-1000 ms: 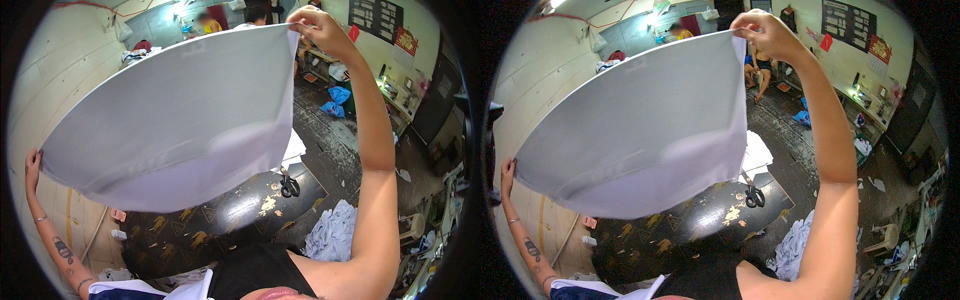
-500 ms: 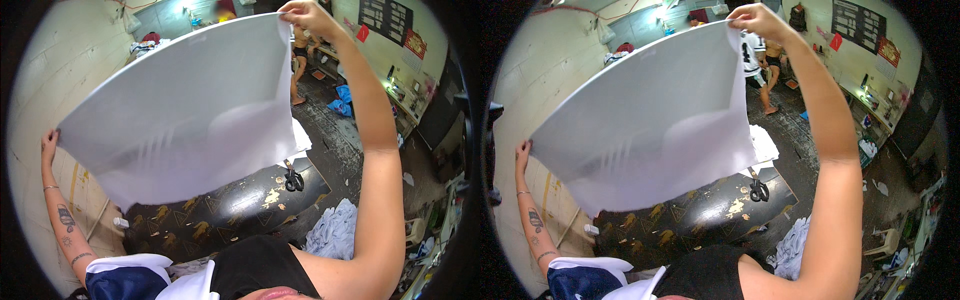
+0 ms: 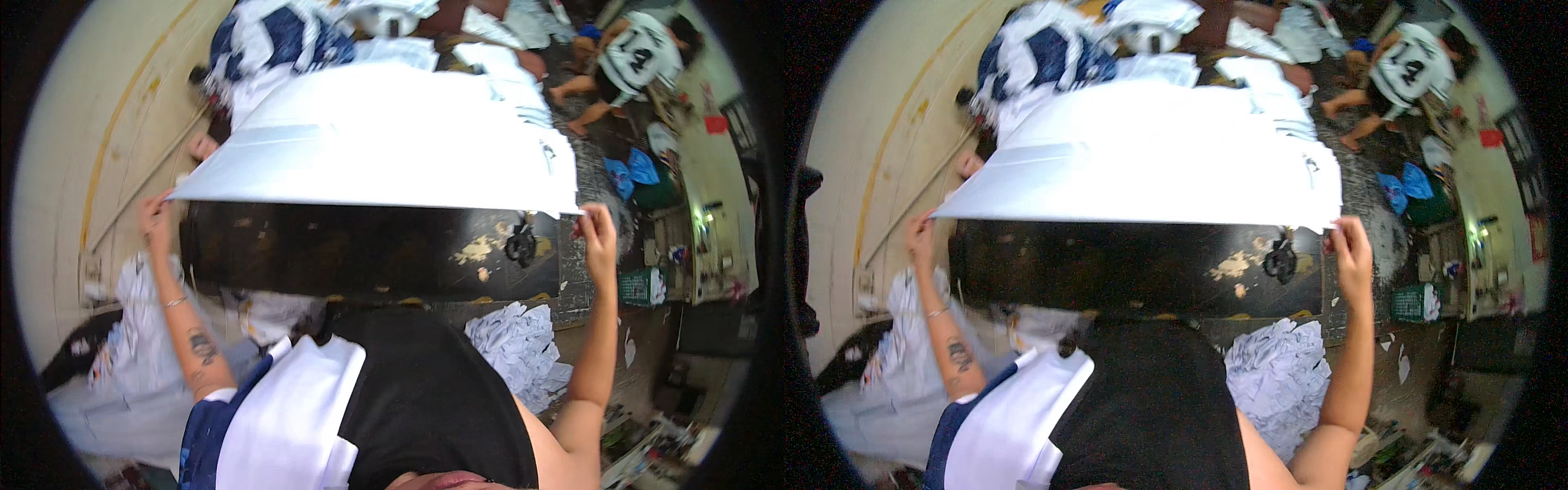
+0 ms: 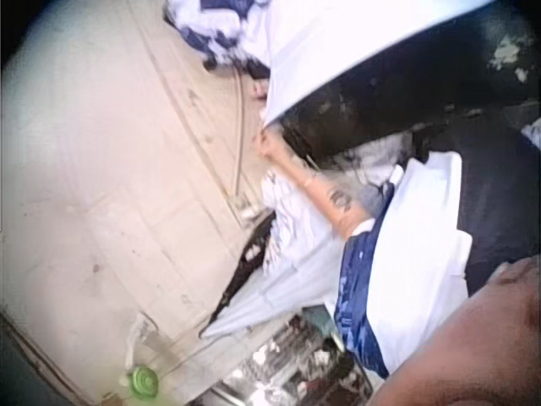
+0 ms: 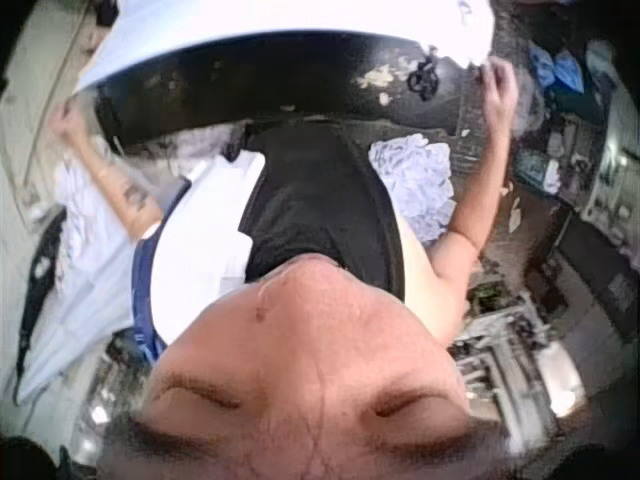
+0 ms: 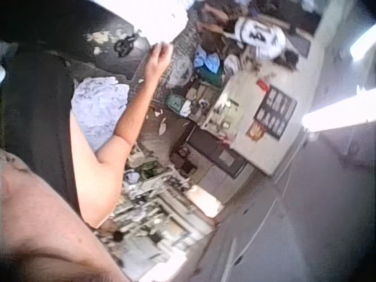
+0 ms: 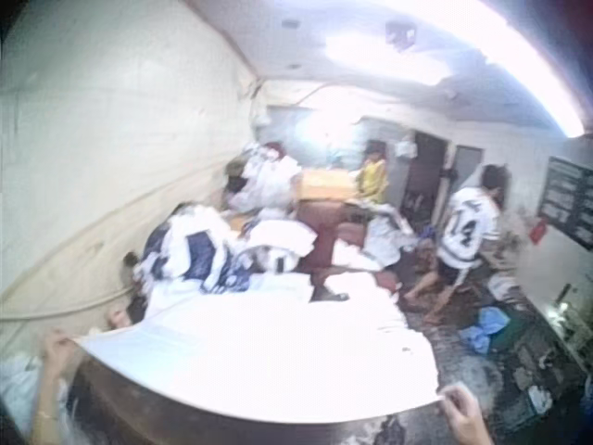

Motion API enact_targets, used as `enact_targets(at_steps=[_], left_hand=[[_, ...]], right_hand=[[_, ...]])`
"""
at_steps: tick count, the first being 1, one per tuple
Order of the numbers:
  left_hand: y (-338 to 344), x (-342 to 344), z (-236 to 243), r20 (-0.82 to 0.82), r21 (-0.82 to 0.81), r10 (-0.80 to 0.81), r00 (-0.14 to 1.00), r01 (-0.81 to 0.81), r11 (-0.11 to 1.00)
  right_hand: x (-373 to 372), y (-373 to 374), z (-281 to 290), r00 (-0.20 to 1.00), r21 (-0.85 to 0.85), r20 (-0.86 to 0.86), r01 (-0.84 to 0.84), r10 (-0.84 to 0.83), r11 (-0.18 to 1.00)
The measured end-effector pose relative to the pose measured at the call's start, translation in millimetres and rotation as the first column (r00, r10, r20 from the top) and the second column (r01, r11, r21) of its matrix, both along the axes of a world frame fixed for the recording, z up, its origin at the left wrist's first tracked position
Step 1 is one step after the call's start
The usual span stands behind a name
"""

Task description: The person unfolds a large white fabric sheet, places it on a table, and uses shears to cut it into smaller rectangular pieces. They fold the cut pieces and stack them on the table.

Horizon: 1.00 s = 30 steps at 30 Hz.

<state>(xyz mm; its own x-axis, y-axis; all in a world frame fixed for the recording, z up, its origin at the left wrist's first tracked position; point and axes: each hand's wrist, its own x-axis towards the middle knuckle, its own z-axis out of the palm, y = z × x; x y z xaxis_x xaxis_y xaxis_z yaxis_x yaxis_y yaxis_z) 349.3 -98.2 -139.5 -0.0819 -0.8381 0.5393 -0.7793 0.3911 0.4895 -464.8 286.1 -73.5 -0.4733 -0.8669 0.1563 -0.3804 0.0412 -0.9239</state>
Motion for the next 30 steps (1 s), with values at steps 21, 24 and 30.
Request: enact_targets(at_steps=[21,24,30], left_hand=[[78,-44,-189,-0.478,0.579,0.587,0.654,-0.268,0.770],[100,-36,-205,-0.220,0.706,0.690,0.689,-0.375,0.600],[86,-98,-201,0.423,0.189,0.679,0.599,-0.792,0.581]], right_hand=[[132,57,-241,0.652,0.542,-0.680,0.136,0.337,0.829],[133,49,-237,0.622,0.524,-0.725,0.222,0.295,0.822],[105,-60,-224,0.643,0.432,-0.742,0.240,0.191,0.869]])
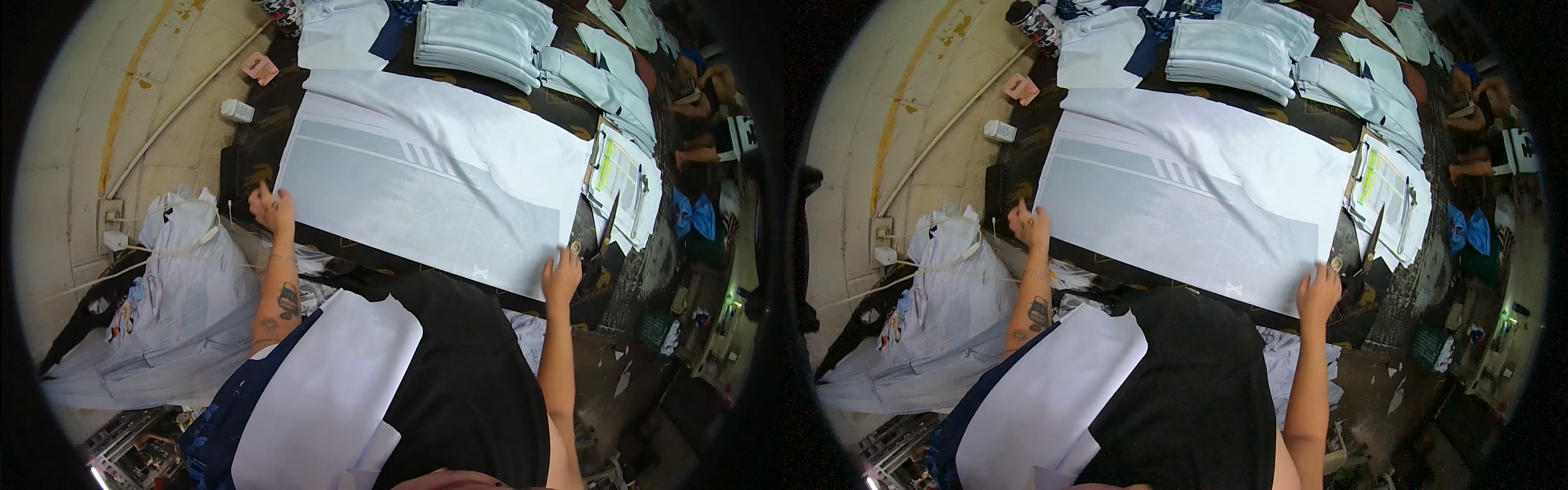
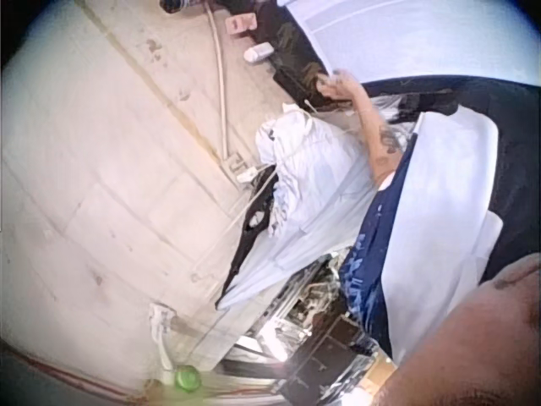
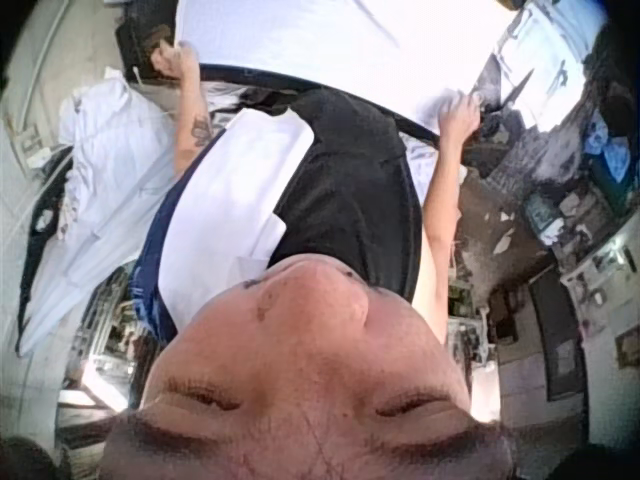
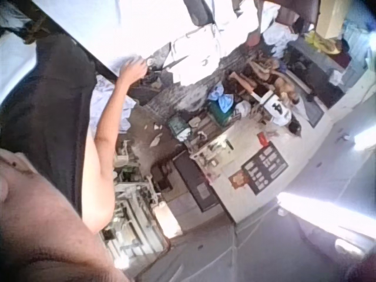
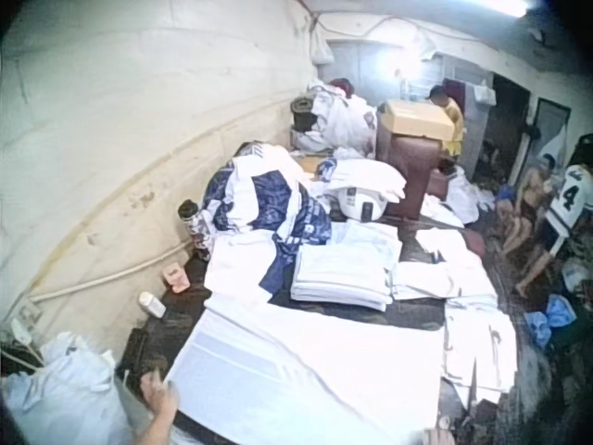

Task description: The person unfolds a large white fabric sheet, places it on a table, and uses shears to cut it into smaller rectangular pieces. They fold the cut pieces and stack them on the table.

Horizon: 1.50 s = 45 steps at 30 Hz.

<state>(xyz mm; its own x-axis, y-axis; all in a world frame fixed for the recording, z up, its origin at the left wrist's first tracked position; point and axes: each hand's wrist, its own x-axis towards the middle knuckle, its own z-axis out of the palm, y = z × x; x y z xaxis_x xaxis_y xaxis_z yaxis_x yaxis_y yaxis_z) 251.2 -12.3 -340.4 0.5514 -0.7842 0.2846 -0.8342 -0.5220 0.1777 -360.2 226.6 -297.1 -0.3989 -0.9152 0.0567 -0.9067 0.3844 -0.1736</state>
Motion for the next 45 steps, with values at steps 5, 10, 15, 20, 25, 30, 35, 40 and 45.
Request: enact_targets(at_steps=[5,10,15,20,25,30,35,40,45], left_hand=[[-97,-67,25,-0.233,0.086,-0.601,0.764,0.632,0.770],[-123,-51,4,-0.304,0.487,-0.104,0.947,0.248,0.838],[-100,-72,88,-0.217,0.731,-0.129,0.968,0.249,0.635],[-19,-146,297,-0.556,-0.794,0.029,-0.830,0.521,-0.315],[-18,-248,373,-0.190,-0.726,0.136,-0.972,0.046,-0.686],[-136,-296,413,-0.557,-0.829,-0.233,-0.797,0.551,0.095],[-86,-280,464,-0.419,-0.624,-0.756,-0.503,0.764,-0.162],[-42,-252,514,0.224,-0.622,-0.908,-0.354,0.665,-0.413],[-44,-173,545,0.246,-0.875,-0.960,0.134,0.456,-0.160]], right_hand=[[-36,-126,-10,0.951,-0.101,0.191,-0.227,0.243,0.969],[-56,-113,-4,0.968,-0.108,0.156,-0.183,0.199,0.977],[-37,-7,13,0.982,0.129,-0.009,-0.185,0.188,0.974],[-11,-3,44,0.942,-0.050,0.328,0.089,-0.068,0.995],[77,-94,126,0.188,-0.329,0.893,-0.348,0.409,0.878],[114,-162,288,-0.059,-0.600,0.790,-0.281,0.611,0.749],[62,-193,425,-0.274,-0.643,0.719,0.088,0.639,0.761],[39,-153,498,-0.227,-0.691,0.717,-0.356,0.659,0.629],[-21,-136,524,0.744,-0.378,-0.228,-0.662,0.628,0.647]])
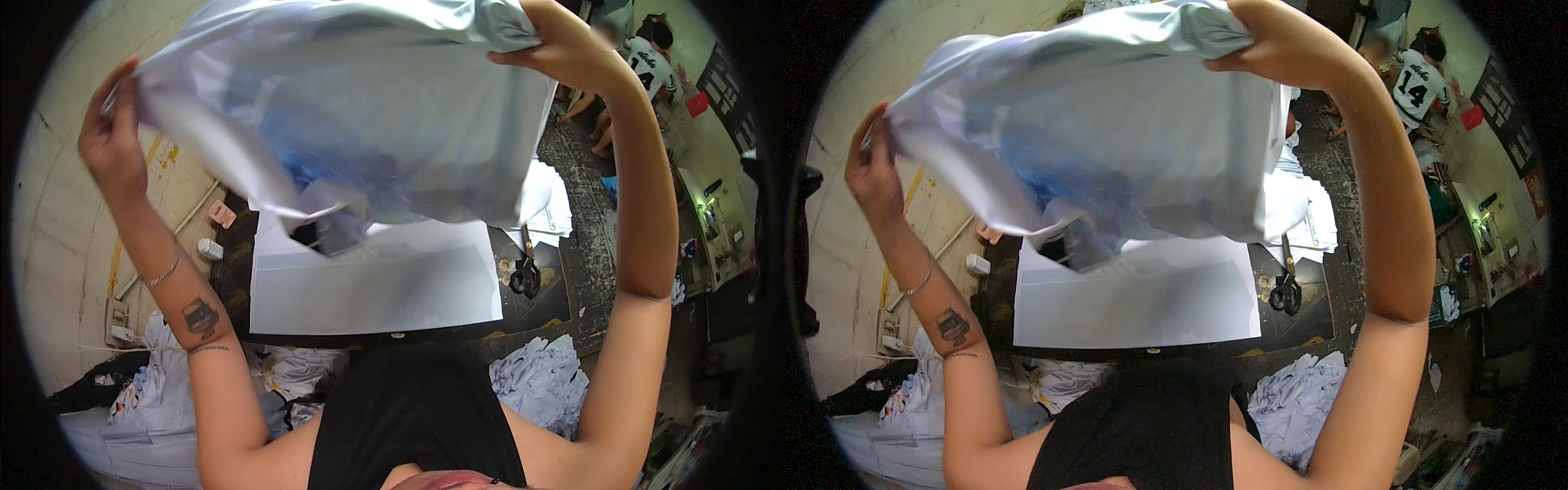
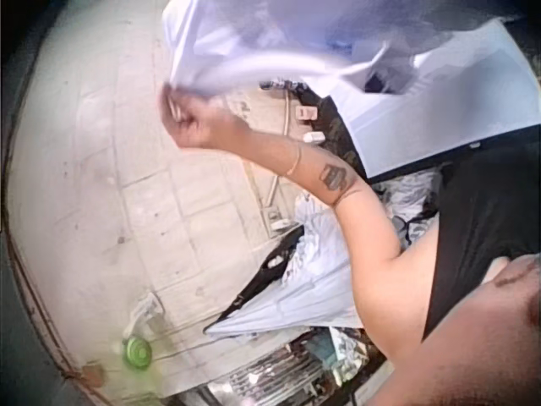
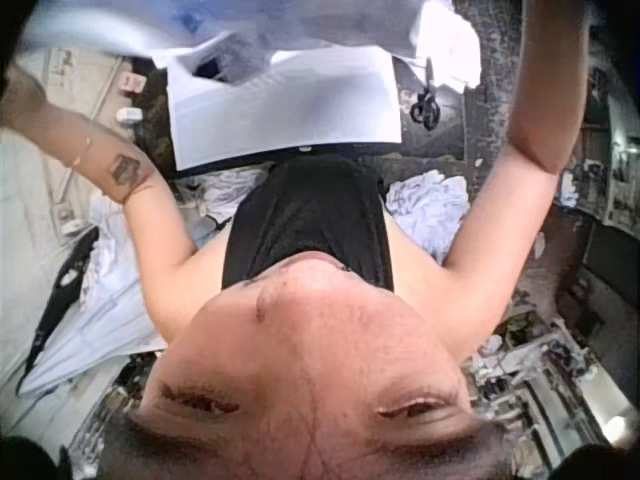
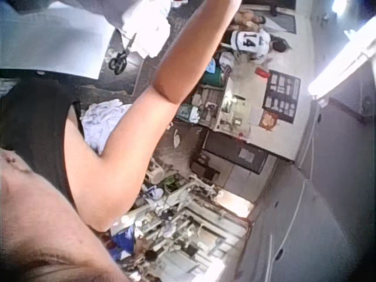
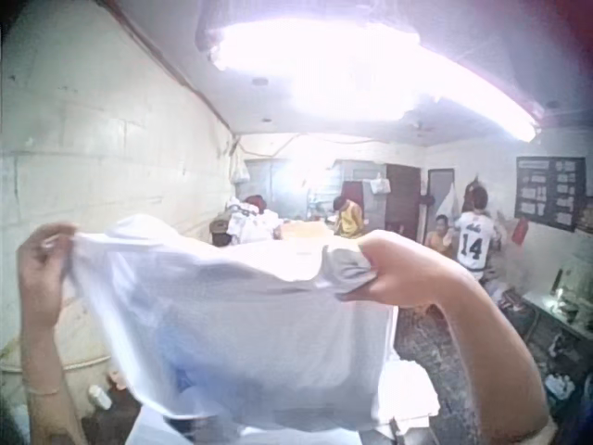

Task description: The person unfolds a large white fabric sheet, places it on a table, and uses shears to cut it into smaller rectangular pieces. They fold the cut pieces and stack them on the table.

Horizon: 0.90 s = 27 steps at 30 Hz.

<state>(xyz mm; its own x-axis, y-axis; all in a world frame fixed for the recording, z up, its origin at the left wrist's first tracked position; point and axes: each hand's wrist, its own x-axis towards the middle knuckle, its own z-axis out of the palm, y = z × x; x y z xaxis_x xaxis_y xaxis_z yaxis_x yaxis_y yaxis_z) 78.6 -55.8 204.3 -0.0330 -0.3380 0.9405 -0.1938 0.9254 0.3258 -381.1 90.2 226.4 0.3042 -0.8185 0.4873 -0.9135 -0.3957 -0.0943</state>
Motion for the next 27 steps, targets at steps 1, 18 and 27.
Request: enact_targets(at_steps=[1,18,27], left_hand=[[4,17,0,-0.114,0.148,0.066,0.991,-0.049,0.988],[151,-45,-274,-0.234,0.881,-0.501,0.833,0.400,0.253],[153,10,-247,-0.145,0.829,-0.558,0.817,0.408,0.382]], right_hand=[[-18,1,0,0.999,0.006,-0.023,0.027,-0.027,1.000],[-148,85,-43,0.495,0.343,0.781,0.171,-0.381,0.924],[-7,5,-427,0.943,0.769,0.174,0.050,-0.283,0.638]])
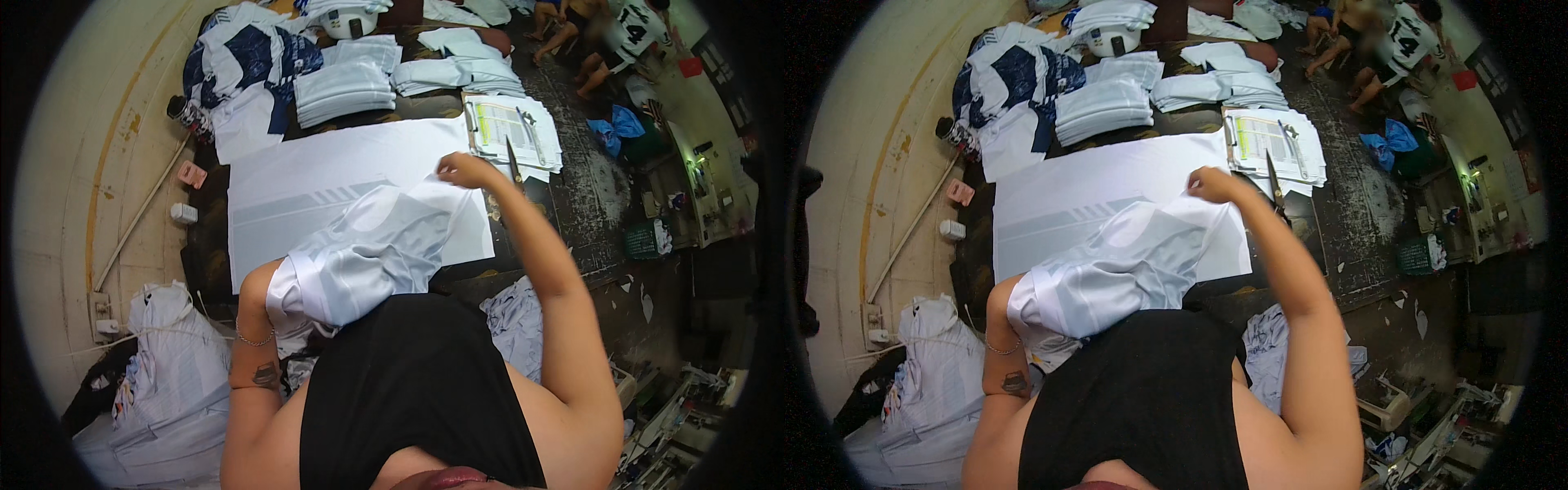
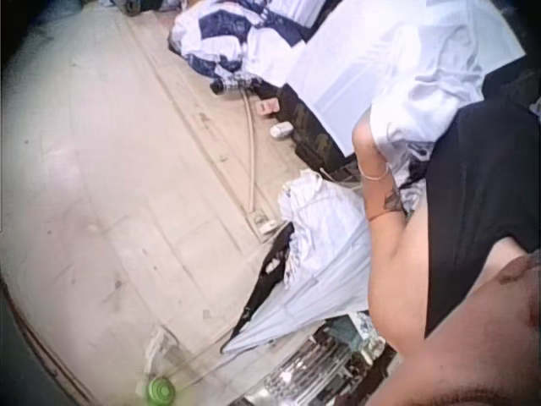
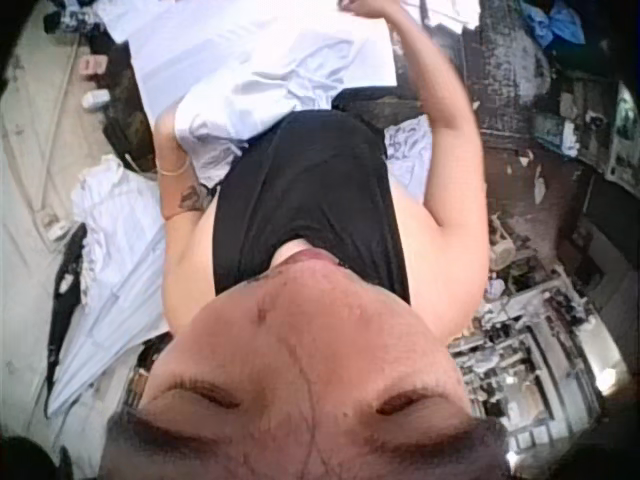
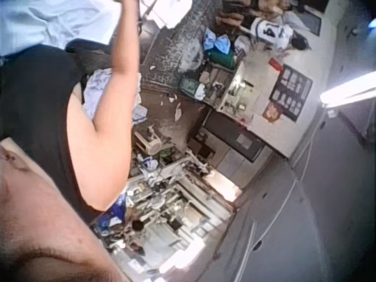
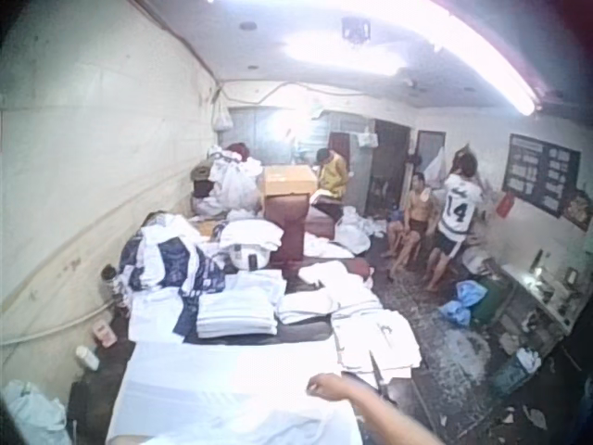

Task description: The person unfolds a large white fabric sheet, places it on a table, and uses shears to cut it into smaller rectangular pieces. They fold the cut pieces and stack them on the table.

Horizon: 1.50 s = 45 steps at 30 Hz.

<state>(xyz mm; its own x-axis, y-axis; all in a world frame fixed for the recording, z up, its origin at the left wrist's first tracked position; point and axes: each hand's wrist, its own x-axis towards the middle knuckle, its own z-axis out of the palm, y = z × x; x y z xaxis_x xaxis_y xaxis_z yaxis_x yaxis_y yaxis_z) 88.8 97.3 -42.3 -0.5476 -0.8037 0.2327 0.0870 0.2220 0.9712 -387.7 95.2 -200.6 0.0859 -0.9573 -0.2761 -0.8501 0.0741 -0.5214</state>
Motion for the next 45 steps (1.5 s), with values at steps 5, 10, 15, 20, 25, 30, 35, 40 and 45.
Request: enact_targets(at_steps=[5,10,15,20,25,30,35,40,45], left_hand=[[14,-19,26,0.020,-0.096,-0.104,0.994,0.106,0.990],[6,-47,22,0.001,-0.141,-0.071,0.997,0.071,0.987],[-18,2,35,-0.171,-0.138,0.117,0.978,-0.141,0.980],[-27,12,14,-0.176,0.016,0.131,0.976,-0.130,0.991],[-90,14,26,-0.466,0.396,0.490,0.736,-0.321,0.860],[-199,67,85,-0.498,0.372,0.103,0.861,0.104,0.922],[-292,96,148,-0.271,0.338,0.296,0.916,-0.197,0.920],[-352,147,229,-0.173,0.165,0.333,0.927,-0.306,0.937],[-378,172,280,-0.074,-0.141,0.489,0.869,-0.495,0.857]], right_hand=[[98,0,-106,0.948,-0.305,0.276,0.242,-0.158,0.921],[150,2,-97,0.968,-0.496,-0.141,-0.249,0.206,0.831],[113,-13,-10,0.824,-0.038,0.540,-0.179,0.171,0.983],[-31,56,150,0.001,-0.036,0.999,0.661,0.047,0.750],[-85,128,259,0.225,-0.353,0.936,0.591,0.272,0.726],[-106,136,328,0.623,-0.543,0.779,0.618,0.067,0.569],[-114,156,375,0.906,-0.701,0.416,0.374,-0.078,0.607],[-121,160,401,0.973,-0.682,0.076,0.209,-0.217,0.700],[-137,157,414,0.895,-0.745,-0.120,0.204,-0.429,0.634]])
